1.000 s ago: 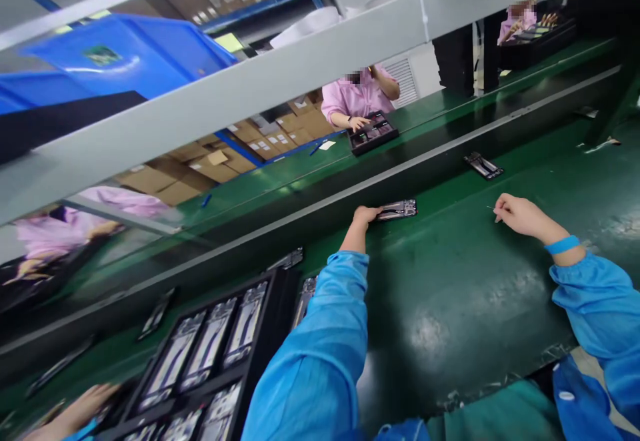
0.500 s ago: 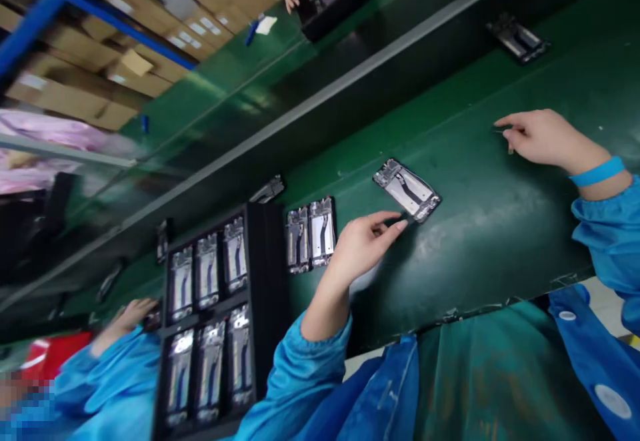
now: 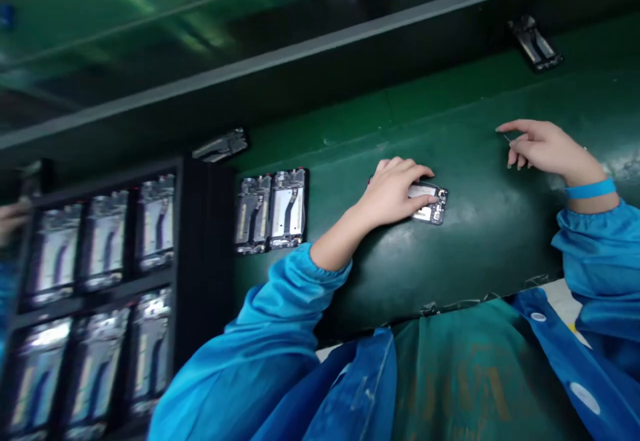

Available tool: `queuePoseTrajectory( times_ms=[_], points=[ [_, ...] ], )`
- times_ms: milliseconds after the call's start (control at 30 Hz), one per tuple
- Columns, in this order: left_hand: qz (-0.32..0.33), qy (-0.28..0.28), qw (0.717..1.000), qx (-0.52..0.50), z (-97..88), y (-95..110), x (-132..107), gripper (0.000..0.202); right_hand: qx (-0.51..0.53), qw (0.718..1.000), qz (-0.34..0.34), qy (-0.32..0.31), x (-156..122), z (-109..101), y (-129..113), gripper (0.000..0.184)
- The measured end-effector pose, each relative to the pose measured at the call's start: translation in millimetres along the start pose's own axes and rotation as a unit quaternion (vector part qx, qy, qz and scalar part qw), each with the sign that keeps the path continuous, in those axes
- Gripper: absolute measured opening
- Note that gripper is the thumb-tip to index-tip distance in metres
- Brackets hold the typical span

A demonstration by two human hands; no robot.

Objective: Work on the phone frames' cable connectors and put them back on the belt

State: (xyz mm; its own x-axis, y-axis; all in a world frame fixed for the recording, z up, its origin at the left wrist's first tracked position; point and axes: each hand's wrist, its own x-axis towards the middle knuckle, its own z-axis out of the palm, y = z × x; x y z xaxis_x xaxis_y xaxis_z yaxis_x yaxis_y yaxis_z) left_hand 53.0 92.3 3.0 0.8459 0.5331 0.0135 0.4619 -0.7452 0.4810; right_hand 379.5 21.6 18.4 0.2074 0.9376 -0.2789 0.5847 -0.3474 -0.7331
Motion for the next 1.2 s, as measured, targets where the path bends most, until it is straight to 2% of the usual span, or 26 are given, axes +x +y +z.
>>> queuePoseTrajectory(
  times_ms=[100, 200, 267, 367, 433, 500, 600, 767, 900, 1000, 1200],
  points=[
    [-0.008, 0.042, 0.999, -0.005, 14.4, 17.6, -22.0, 0.043, 0.101, 0.995, 0.007, -0.017, 2.9, 0.8, 0.3, 0.027],
    [-0.005, 0.083, 0.996, -0.014, 23.8, 27.6, -34.0, 0.037, 0.120, 0.993, -0.025, -0.004, -2.4, 8.5, -12.3, 0.011],
    [-0.009, 0.103, 0.994, -0.026, 25.2, 29.4, -35.0, 0.030, 0.073, 0.995, -0.060, -0.014, -13.9, 19.8, -26.8, 0.004],
    [-0.007, 0.115, 0.992, -0.043, 22.6, 27.5, -32.5, 0.024, -0.043, 0.989, -0.098, -0.104, -40.5, 43.6, -48.9, 0.022],
    [0.003, 0.112, 0.993, -0.048, 19.7, 25.3, -32.0, 0.024, -0.157, 0.968, -0.117, -0.157, -58.5, 60.1, -58.8, 0.033],
    [0.010, 0.103, 0.994, -0.041, 16.7, 23.4, -33.2, 0.024, -0.254, 0.947, -0.125, -0.150, -71.7, 73.2, -63.5, 0.039],
    [0.017, 0.082, 0.996, -0.027, 11.7, 22.0, -35.5, 0.025, -0.308, 0.937, -0.099, -0.131, -80.6, 82.1, -65.2, 0.039],
    [0.031, 0.051, 0.997, -0.042, 5.5, 22.8, -29.6, 0.025, -0.244, 0.952, -0.082, -0.168, -79.6, 75.2, -69.1, 0.037],
    [0.065, 0.038, 0.995, -0.073, 8.4, 22.6, -21.9, 0.025, -0.116, 0.959, 0.023, -0.256, -71.8, 71.7, -72.9, 0.044],
    [0.071, 0.047, 0.993, -0.082, 13.8, 21.6, -20.9, 0.027, -0.067, 0.959, 0.090, -0.262, -65.0, 73.6, -73.8, 0.035],
    [0.078, 0.065, 0.992, -0.080, 17.7, 22.2, -22.8, 0.030, -0.060, 0.955, 0.116, -0.266, -62.1, 74.0, -76.4, 0.031]
  ],
)
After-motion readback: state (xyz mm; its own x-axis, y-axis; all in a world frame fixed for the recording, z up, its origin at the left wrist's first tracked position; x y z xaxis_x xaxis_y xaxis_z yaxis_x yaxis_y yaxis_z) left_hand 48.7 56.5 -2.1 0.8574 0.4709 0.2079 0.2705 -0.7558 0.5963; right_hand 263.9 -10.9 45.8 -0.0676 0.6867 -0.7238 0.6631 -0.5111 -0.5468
